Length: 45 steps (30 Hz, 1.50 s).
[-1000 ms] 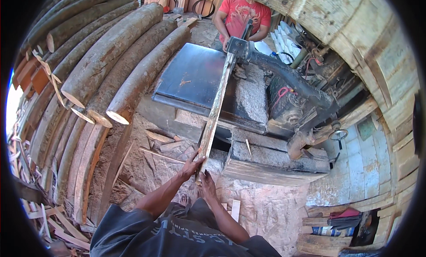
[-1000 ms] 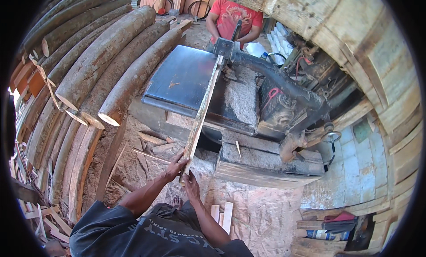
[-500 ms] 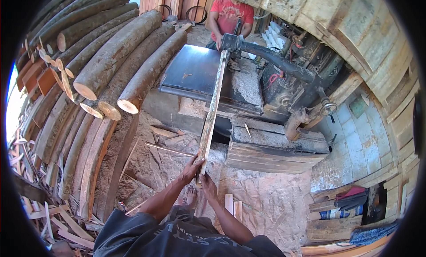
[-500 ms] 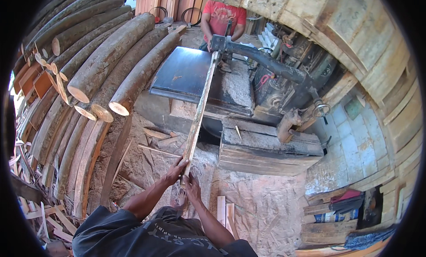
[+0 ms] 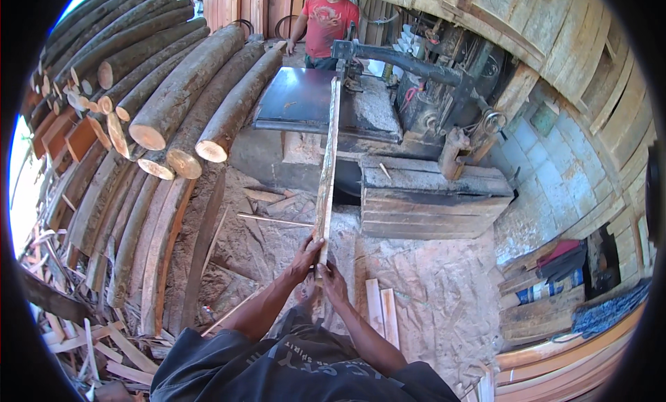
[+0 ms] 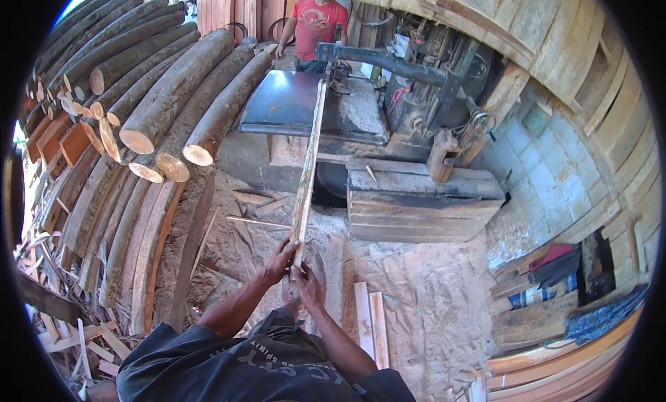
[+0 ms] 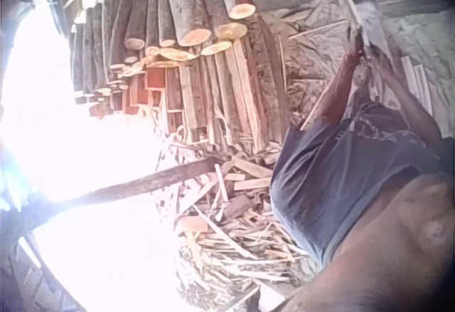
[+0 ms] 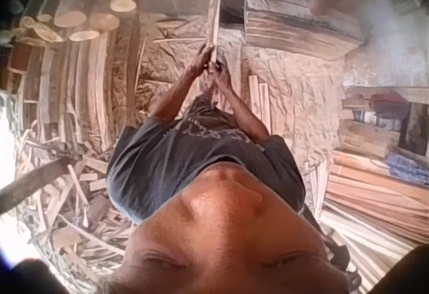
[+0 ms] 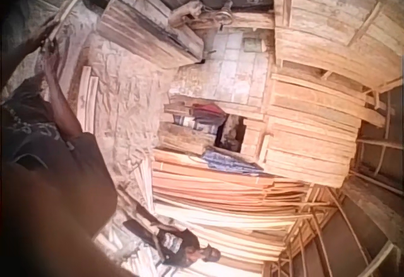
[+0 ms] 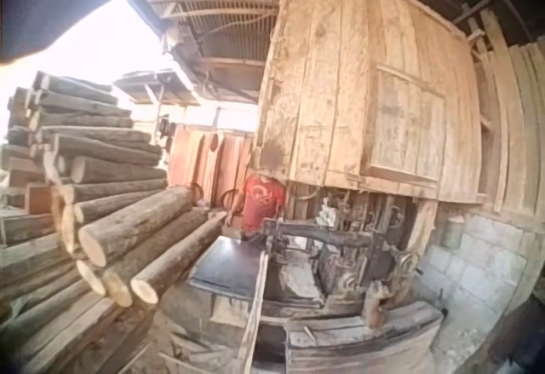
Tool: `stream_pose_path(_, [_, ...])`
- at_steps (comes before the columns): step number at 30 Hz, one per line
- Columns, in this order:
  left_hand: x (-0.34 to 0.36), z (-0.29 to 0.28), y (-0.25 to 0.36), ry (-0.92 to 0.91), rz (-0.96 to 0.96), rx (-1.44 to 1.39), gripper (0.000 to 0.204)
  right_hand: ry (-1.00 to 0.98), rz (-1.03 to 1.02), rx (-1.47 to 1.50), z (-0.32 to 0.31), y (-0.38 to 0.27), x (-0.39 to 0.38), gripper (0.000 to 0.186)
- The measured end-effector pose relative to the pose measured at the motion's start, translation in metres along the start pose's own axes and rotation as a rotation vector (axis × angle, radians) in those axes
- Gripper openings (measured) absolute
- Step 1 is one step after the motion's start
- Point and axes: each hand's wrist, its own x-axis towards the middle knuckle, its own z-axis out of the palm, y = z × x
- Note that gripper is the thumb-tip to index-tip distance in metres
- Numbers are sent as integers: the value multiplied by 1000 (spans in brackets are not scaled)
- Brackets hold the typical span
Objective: The person uses a woodworking machine to saw logs into planks, moving the logs through the blade and setting the finished pieces aside.
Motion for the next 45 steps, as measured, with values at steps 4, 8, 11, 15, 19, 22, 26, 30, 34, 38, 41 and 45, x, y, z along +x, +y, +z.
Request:
stream_pose_path(4, [-42, -3, -49, -38, -166, -15, 79, -14, 48, 445, -8, 15, -79, 56])
stream_pose_path(8, [-82, 47, -91, -373, -467, -282, 46, 630, -305, -547, -91, 104, -164, 54])
stream_pose_path(11, [-122, 46, -127, -343, -374, -84, 41, 733, -90, -850, -148, 86, -273, 61])
stream_pose_path(15, [-192, 78, -139, -495, -666, 200, 34, 932, 399, -685, -149, 176, -398, 70])
stream_pose_path(19, [-286, 123, -187, -867, -1037, 467, 35, 826, 505, 760, -100, 75, -480, 55])
stream_pose_path(22, [-364, 154, -198, -1367, -1344, 554, 36, 1231, 359, 481, -89, 6, -566, 53])
stream_pose_path(26, [-414, 167, -174, -2273, -826, 711, 46, 1571, 687, 54, -35, -107, -671, 59])
stream_pose_path(30, [-359, 147, -207, -2275, -602, 1016, 55, 1580, 1025, -323, -31, -124, -699, 38])
stream_pose_path(34, [-225, 118, -176, -1849, -423, 982, 33, 1457, 1349, -706, -96, 17, -747, 37])
stream_pose_path(38, [-98, 44, -97, -1485, 193, 905, 29, 1350, 1048, -594, -168, 151, -643, 40])
stream_pose_path(41, [-50, -6, -12, -1090, -60, 953, 29, 1117, 624, -16, -103, 230, -483, 42])
stream_pose_path(45, [-5, -69, 53, -722, 236, 858, 40, 551, 579, 547, -65, 263, -213, 41])
